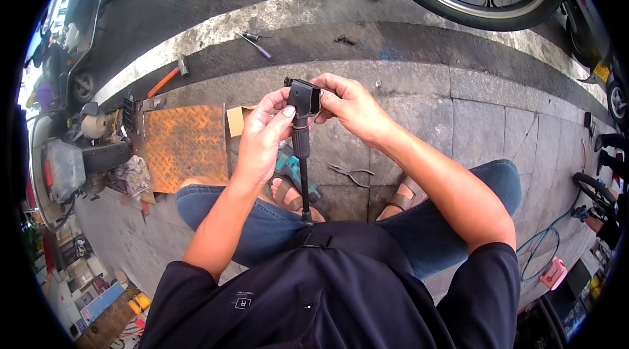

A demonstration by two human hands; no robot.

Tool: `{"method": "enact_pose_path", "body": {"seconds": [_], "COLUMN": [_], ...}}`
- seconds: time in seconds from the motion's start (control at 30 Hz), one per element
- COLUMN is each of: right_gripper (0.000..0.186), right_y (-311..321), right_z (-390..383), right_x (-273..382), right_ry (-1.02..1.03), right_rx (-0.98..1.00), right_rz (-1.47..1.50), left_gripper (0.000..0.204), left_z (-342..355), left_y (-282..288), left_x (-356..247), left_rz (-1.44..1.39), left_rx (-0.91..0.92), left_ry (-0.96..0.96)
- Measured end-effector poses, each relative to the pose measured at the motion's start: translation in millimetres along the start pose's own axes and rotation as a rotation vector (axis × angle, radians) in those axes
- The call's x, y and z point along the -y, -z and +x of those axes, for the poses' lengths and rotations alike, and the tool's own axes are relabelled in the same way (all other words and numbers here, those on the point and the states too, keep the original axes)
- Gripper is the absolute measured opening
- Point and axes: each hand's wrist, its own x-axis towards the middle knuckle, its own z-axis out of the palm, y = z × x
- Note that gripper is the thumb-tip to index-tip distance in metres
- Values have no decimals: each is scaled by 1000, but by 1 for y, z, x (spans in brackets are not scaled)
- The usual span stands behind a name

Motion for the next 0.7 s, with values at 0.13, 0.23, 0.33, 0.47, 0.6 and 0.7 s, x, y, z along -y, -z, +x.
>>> {"method": "enact_pose_path", "body": {"seconds": [0.13,0.23,0.33,0.47,0.6,0.7], "right_gripper": [24,37,42,47,44,42], "right_y": [10,11,1,-1,3,-3], "right_z": [-8,-12,-13,-15,-12,-11], "right_x": [-22,-30,-9,-10,-19,-12], "right_ry": [-137,-229,-339,-279,-235,-230], "right_rx": [28,38,-6,26,101,145], "right_rz": [117,113,286,16,62,-14], "left_gripper": [32,30,29,26,19,21], "left_z": [0,-1,-4,-11,-7,18], "left_y": [8,11,15,9,7,11], "left_x": [11,16,15,12,-17,-22], "left_rz": [108,102,201,423,865,1043], "left_rx": [16,34,-17,-51,-167,-185], "left_ry": [75,135,111,73,-14,-317]}}
